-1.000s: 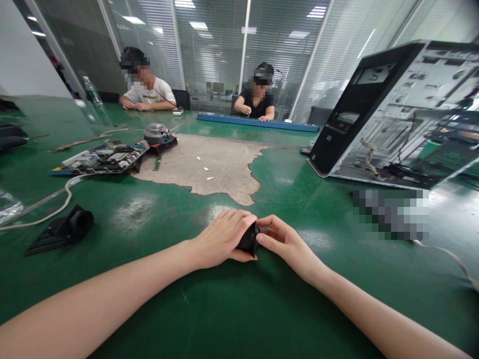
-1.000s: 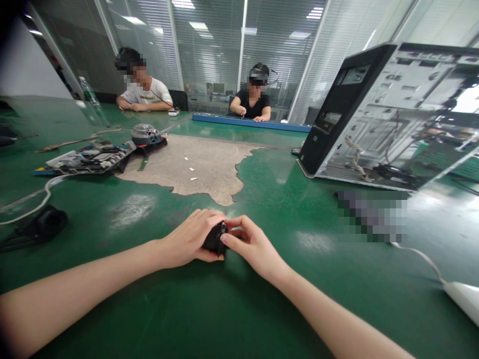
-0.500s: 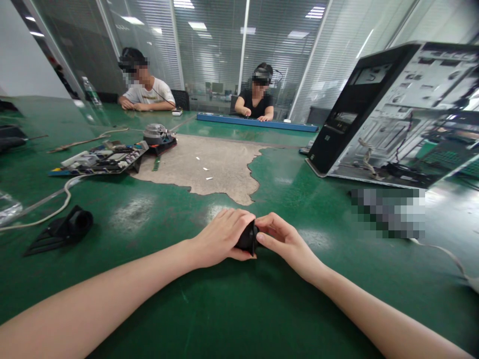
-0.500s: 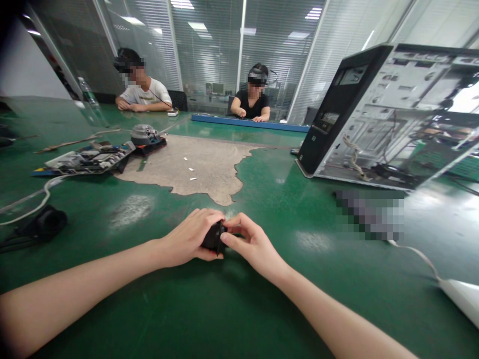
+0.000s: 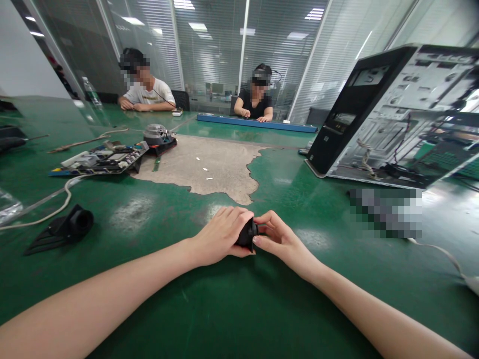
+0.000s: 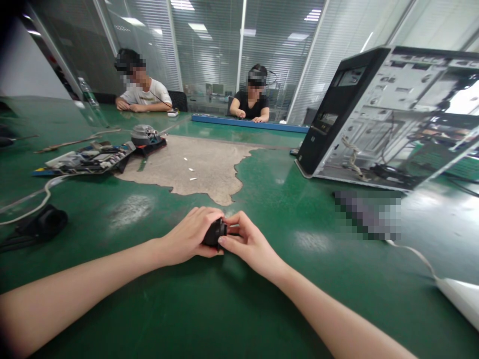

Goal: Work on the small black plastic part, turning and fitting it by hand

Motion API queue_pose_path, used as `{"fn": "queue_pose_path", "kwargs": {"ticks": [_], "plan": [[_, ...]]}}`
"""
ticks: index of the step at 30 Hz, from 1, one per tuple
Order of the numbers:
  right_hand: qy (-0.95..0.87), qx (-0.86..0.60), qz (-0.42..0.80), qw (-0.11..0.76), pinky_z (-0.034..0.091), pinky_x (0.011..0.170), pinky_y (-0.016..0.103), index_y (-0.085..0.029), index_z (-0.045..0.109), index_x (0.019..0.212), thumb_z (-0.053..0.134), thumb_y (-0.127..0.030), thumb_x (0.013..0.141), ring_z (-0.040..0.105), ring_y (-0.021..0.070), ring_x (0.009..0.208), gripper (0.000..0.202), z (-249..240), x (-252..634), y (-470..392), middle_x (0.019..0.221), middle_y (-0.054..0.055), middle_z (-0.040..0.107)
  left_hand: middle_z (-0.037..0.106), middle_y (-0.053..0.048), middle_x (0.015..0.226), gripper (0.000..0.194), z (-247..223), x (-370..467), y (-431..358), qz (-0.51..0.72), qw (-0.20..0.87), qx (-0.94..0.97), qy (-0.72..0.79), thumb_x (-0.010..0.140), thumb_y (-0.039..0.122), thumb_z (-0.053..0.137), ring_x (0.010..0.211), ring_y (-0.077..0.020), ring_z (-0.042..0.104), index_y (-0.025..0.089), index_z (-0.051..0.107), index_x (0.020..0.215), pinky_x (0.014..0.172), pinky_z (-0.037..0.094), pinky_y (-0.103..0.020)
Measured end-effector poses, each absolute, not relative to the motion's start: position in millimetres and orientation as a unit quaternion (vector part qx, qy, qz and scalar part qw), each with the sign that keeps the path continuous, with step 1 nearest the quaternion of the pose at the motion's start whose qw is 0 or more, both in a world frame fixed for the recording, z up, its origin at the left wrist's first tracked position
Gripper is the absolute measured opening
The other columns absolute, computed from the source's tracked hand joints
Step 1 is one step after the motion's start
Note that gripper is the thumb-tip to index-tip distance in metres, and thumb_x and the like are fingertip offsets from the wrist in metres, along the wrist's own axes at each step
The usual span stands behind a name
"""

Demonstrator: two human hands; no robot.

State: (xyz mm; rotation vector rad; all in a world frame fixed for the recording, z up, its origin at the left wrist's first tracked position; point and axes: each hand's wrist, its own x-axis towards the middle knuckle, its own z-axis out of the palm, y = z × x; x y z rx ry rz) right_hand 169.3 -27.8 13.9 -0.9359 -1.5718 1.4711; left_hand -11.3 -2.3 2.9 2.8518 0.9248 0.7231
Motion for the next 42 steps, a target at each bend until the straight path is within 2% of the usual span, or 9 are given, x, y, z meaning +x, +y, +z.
{"fn": "queue_pose_path", "kwargs": {"ticks": [5, 8, 13, 18, 21, 29, 35, 38, 42], "plan": [[-0.613, -0.390, 0.555, 0.405, 0.042, 0.070, 0.025, -0.021, 0.044, 0.083, 0.056, -0.033, 0.076, 0.052, 0.0106, 0.076, 0.018, 11.3, 167.3, -27.5, 0.081, -0.002, 0.053, 0.043, -0.014, 0.116, 0.060, 0.7, -11.2, -0.6, 0.214, -0.033, 0.933, 0.289, 0.074, 0.042, 0.057, 0.093, -0.0261, 0.044, 0.015, 0.026, 0.118, 0.078, 0.036, -0.040], [-0.605, -0.405, 0.561, 0.394, 0.043, 0.071, 0.027, -0.020, 0.046, 0.089, 0.058, -0.034, 0.074, 0.053, 0.0119, 0.079, 0.023, 8.8, 167.5, -26.1, 0.088, 0.000, 0.053, 0.041, -0.015, 0.118, 0.061, 0.5, -11.7, 1.0, 0.213, -0.046, 0.934, 0.282, 0.075, 0.043, 0.055, 0.095, -0.0268, 0.043, 0.015, 0.025, 0.120, 0.078, 0.036, -0.042], [-0.619, -0.386, 0.564, 0.386, 0.042, 0.077, 0.030, -0.020, 0.046, 0.089, 0.060, -0.031, 0.073, 0.053, 0.0135, 0.085, 0.024, 7.5, 170.6, -24.3, 0.089, 0.000, 0.053, 0.040, -0.016, 0.118, 0.068, 4.7, -13.4, -1.7, 0.217, -0.033, 0.938, 0.268, 0.071, 0.051, 0.053, 0.097, -0.0279, 0.041, 0.013, 0.023, 0.119, 0.082, 0.035, -0.044], [-0.613, -0.365, 0.577, 0.397, 0.043, 0.080, 0.031, -0.022, 0.045, 0.083, 0.067, -0.026, 0.067, 0.053, 0.0138, 0.089, 0.028, 8.0, 172.3, -25.0, 0.088, -0.002, 0.052, 0.044, -0.013, 0.113, 0.059, 8.9, -13.7, -5.8, 0.215, -0.018, 0.939, 0.268, 0.075, 0.047, 0.050, 0.093, -0.0256, 0.041, 0.014, 0.025, 0.117, 0.081, 0.035, -0.042], [-0.612, -0.366, 0.582, 0.391, 0.043, 0.079, 0.030, -0.022, 0.044, 0.084, 0.069, -0.024, 0.064, 0.054, 0.0128, 0.086, 0.031, 8.8, 173.4, -25.0, 0.089, -0.002, 0.052, 0.045, -0.013, 0.111, 0.061, 8.9, -12.9, -5.5, 0.217, -0.008, 0.933, 0.286, 0.074, 0.049, 0.052, 0.091, -0.0252, 0.042, 0.013, 0.026, 0.116, 0.080, 0.036, -0.041], [-0.607, -0.386, 0.561, 0.410, 0.042, 0.074, 0.029, -0.021, 0.048, 0.082, 0.061, -0.035, 0.072, 0.054, 0.0131, 0.079, 0.021, 10.9, 171.2, -25.4, 0.083, -0.001, 0.056, 0.047, -0.014, 0.109, 0.071, 5.4, -11.4, -5.8, 0.235, -0.009, 0.924, 0.302, 0.068, 0.052, 0.056, 0.092, -0.0264, 0.043, 0.011, 0.025, 0.117, 0.081, 0.036, -0.041], [-0.605, -0.423, 0.559, 0.378, 0.042, 0.075, 0.029, -0.018, 0.051, 0.093, 0.060, -0.033, 0.072, 0.054, 0.0131, 0.079, 0.026, 11.3, 171.1, -23.8, 0.087, 0.001, 0.057, 0.047, -0.013, 0.108, 0.069, 7.0, -10.1, -6.4, 0.235, -0.003, 0.921, 0.311, 0.067, 0.048, 0.057, 0.092, -0.0264, 0.043, 0.011, 0.027, 0.116, 0.081, 0.036, -0.041], [-0.604, -0.407, 0.574, 0.373, 0.042, 0.073, 0.029, -0.019, 0.050, 0.090, 0.061, -0.030, 0.072, 0.055, 0.0128, 0.077, 0.024, 11.7, 172.9, -22.8, 0.081, 0.000, 0.057, 0.049, -0.012, 0.105, 0.067, 8.2, -9.1, -6.7, 0.228, -0.002, 0.921, 0.317, 0.065, 0.048, 0.058, 0.089, -0.0259, 0.043, 0.010, 0.031, 0.113, 0.079, 0.036, -0.040], [-0.600, -0.376, 0.593, 0.383, 0.042, 0.078, 0.029, -0.020, 0.048, 0.087, 0.065, -0.025, 0.069, 0.056, 0.0130, 0.084, 0.025, 11.0, 175.5, -22.9, 0.087, -0.001, 0.057, 0.049, -0.013, 0.105, 0.073, 8.9, -8.2, -6.9, 0.224, -0.002, 0.918, 0.327, 0.063, 0.050, 0.059, 0.091, -0.0265, 0.043, 0.009, 0.030, 0.116, 0.080, 0.035, -0.040]]}}
